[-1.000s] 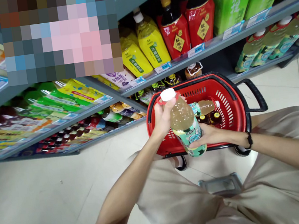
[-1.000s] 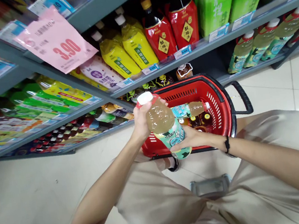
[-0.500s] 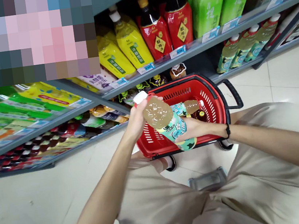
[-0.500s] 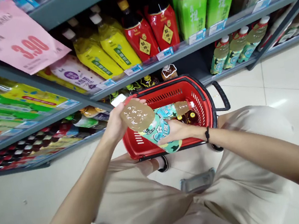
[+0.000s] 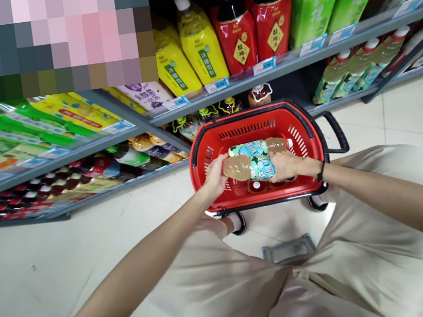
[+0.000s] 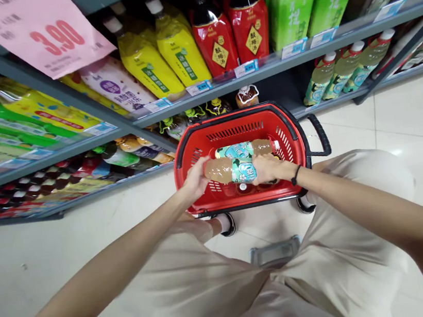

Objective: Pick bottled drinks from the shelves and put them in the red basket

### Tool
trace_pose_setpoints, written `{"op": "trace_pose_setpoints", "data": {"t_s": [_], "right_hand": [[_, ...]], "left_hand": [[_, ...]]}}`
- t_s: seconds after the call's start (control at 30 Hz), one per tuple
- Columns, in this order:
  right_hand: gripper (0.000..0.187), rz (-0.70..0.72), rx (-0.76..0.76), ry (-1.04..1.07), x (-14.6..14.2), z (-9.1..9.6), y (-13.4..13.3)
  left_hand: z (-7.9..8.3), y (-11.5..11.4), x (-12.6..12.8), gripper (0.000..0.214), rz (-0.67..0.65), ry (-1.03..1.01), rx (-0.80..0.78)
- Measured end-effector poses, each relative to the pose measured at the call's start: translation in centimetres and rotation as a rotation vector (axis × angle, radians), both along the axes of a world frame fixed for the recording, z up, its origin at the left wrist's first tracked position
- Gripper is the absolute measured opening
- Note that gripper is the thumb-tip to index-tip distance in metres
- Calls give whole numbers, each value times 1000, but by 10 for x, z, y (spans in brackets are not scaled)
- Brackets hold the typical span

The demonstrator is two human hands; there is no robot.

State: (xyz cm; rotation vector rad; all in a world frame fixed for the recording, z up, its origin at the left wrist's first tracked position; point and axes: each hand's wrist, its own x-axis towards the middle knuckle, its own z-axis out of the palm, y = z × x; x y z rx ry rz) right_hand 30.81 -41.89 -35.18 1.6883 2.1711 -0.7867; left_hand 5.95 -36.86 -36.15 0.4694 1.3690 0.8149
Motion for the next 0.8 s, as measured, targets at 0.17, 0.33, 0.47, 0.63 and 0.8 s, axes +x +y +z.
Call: {"op": "trace_pose_setpoints", "data": {"t_s": [0.17, 0.33, 0.47, 0.63, 0.8], "right_hand": [[89, 125, 1, -140, -3, -18, -7], [91, 179, 11, -241, -6, -29, -10], [93, 205, -17, -278, -11, -35, -6], [91, 187, -26, -309, -13, -42, 3], [90, 173, -43, -327, -16, -44, 7]], "left_hand": [[-33, -12, -14, 17, -176, 57, -177], [-64, -22, -14, 29, -276, 117, -191], [-83, -24, -7, 35, -304, 237, -187], [-88, -10, -5, 43, -385, 271, -201], [-88, -1, -2, 47, -416, 291, -189]]}}
